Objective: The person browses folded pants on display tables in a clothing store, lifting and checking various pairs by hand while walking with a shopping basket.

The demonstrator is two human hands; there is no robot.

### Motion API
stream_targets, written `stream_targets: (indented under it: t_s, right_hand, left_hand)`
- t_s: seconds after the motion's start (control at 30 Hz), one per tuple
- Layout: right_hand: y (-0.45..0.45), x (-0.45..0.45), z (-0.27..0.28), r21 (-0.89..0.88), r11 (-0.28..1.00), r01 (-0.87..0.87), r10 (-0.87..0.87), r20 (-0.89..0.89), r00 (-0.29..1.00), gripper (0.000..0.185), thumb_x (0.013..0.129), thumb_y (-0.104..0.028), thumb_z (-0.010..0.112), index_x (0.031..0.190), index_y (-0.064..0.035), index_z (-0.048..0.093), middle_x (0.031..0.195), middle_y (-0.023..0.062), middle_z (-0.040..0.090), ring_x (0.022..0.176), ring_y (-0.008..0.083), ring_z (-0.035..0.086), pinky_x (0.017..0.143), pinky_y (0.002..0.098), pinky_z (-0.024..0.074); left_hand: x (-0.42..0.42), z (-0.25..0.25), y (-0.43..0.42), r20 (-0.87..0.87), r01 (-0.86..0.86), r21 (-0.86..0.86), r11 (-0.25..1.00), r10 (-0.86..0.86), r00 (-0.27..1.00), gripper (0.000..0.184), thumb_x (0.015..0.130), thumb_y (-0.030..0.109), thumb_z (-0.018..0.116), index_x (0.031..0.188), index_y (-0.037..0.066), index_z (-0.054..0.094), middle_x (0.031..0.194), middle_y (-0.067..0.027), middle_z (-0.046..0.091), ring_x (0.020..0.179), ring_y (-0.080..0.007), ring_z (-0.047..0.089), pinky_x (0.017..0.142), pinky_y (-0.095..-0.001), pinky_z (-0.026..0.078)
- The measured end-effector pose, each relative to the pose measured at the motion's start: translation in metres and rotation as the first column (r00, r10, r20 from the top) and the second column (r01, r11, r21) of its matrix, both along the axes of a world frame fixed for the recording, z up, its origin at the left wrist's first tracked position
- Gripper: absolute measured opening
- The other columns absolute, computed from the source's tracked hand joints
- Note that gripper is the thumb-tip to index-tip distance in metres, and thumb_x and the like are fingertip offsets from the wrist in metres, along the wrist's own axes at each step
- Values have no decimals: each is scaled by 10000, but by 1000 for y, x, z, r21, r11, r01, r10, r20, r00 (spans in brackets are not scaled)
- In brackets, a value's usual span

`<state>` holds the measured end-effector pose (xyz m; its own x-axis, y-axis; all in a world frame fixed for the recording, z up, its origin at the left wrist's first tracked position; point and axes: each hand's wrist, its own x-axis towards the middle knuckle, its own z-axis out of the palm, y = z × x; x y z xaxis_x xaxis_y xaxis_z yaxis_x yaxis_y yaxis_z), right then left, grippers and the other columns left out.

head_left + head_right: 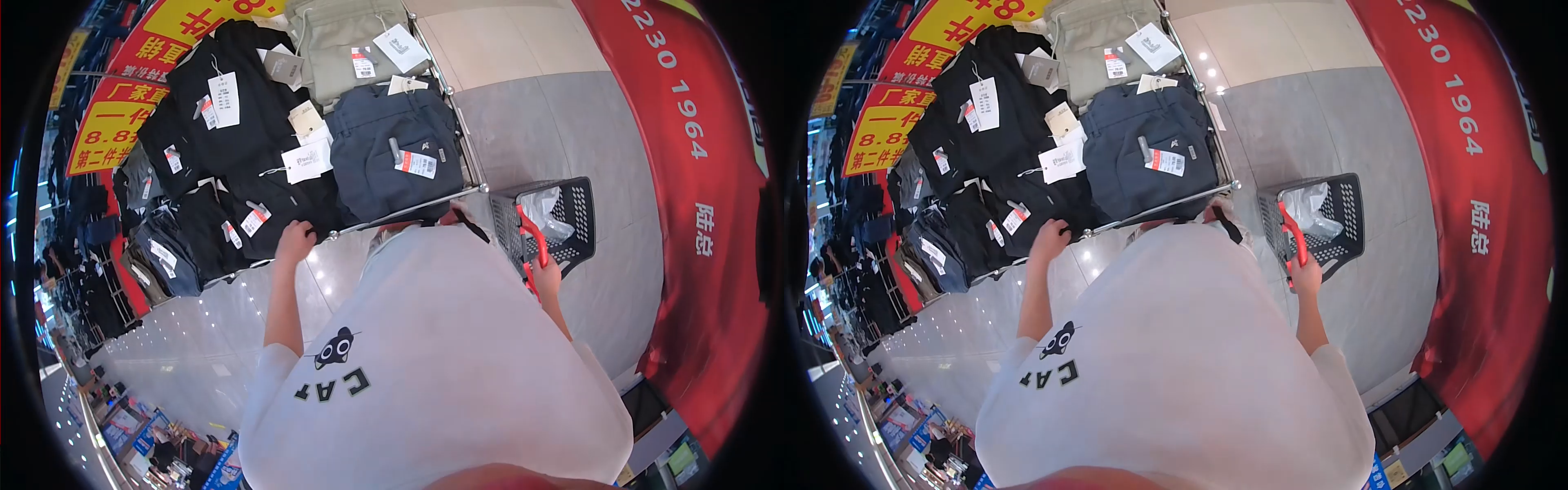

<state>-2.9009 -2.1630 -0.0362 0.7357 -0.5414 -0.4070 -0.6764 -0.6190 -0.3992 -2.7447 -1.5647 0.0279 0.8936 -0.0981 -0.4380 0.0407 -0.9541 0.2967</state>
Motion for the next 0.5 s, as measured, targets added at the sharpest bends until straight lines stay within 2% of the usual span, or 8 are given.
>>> stream_targets:
  t_s: [0.07, 0.13, 0.17, 0.23, 0.3, 0.37, 0.43, 0.5]
  right_hand:
    - [-17, 17, 13, 150, 987, 52, -30, -145, 989, 336, 885, -369, 608, 966, -48, 665, 733, 159, 684, 753, 345, 693, 689, 448, 528]
    - [-48, 19, 1, 271, 946, -180, 256, -280, 925, 405, 898, -412, 587, 1020, -35, 671, 792, 182, 697, 839, 337, 699, 769, 440, 528]
    - [-59, 39, 12, 292, 918, -269, 381, -454, 806, 485, 896, -463, 577, 1073, -20, 666, 908, 231, 698, 926, 370, 682, 838, 447, 512]
    - [-79, 92, -2, 358, 808, -468, 586, -566, 580, 519, 911, -481, 558, 1077, 1, 655, 1002, 259, 681, 961, 403, 662, 853, 457, 505]
    - [-51, 161, 23, 86, 834, -545, 551, -179, 815, 452, 945, -396, 561, 1072, 30, 639, 975, 274, 667, 945, 402, 658, 813, 439, 509]
    - [0, 240, 49, 105, 871, -480, 443, 254, 860, 364, 970, -290, 558, 1112, 39, 623, 1032, 251, 674, 954, 380, 663, 833, 414, 508]
    - [48, 305, 24, 407, 790, -459, 279, 428, 860, 438, 979, -347, 554, 1218, 15, 612, 1154, 212, 673, 1075, 304, 657, 907, 380, 507]
    - [108, 343, 13, 574, 681, -455, 215, 436, 874, 501, 963, -386, 579, 1272, 9, 570, 1144, 219, 669, 1054, 310, 657, 927, 383, 497]
  left_hand:
    - [24, 28, -15, -143, -65, 56, 996, 73, 987, 259, 873, 233, 594, 997, 32, 699, 1081, -219, 656, 1017, -426, 620, 867, -440, 498]
    - [46, 54, -38, -282, -189, -18, 982, 177, 943, 325, 909, 297, 592, 1075, 34, 686, 1132, -251, 644, 1034, -404, 634, 880, -410, 499]
    - [54, 60, -52, -282, -206, -17, 978, 193, 940, 325, 909, 297, 592, 1075, 34, 686, 1132, -251, 644, 1034, -404, 634, 880, -410, 499]
    - [70, 64, -84, -10, -349, -406, 845, 378, 926, 432, 941, 373, 575, 1164, 11, 652, 1107, -256, 662, 1031, -366, 655, 883, -380, 497]
    - [90, 38, -101, 79, -418, -431, 799, 495, 865, 473, 951, 397, 570, 1178, -13, 634, 1083, -244, 672, 1018, -348, 661, 880, -374, 495]
    - [113, 4, -115, 153, -497, -499, 710, 637, 755, 544, 961, 434, 569, 1200, -53, 605, 1054, -219, 686, 1004, -317, 664, 875, -366, 492]
    - [133, -13, -129, 142, -518, -534, 668, 675, 724, 572, 961, 447, 572, 1207, -69, 595, 1050, -205, 689, 1005, -303, 660, 873, -365, 492]
    - [151, -17, -138, -280, -687, -615, 386, 708, 648, 593, 954, 462, 590, 1208, -74, 590, 1019, -158, 675, 939, -239, 634, 858, -332, 482]
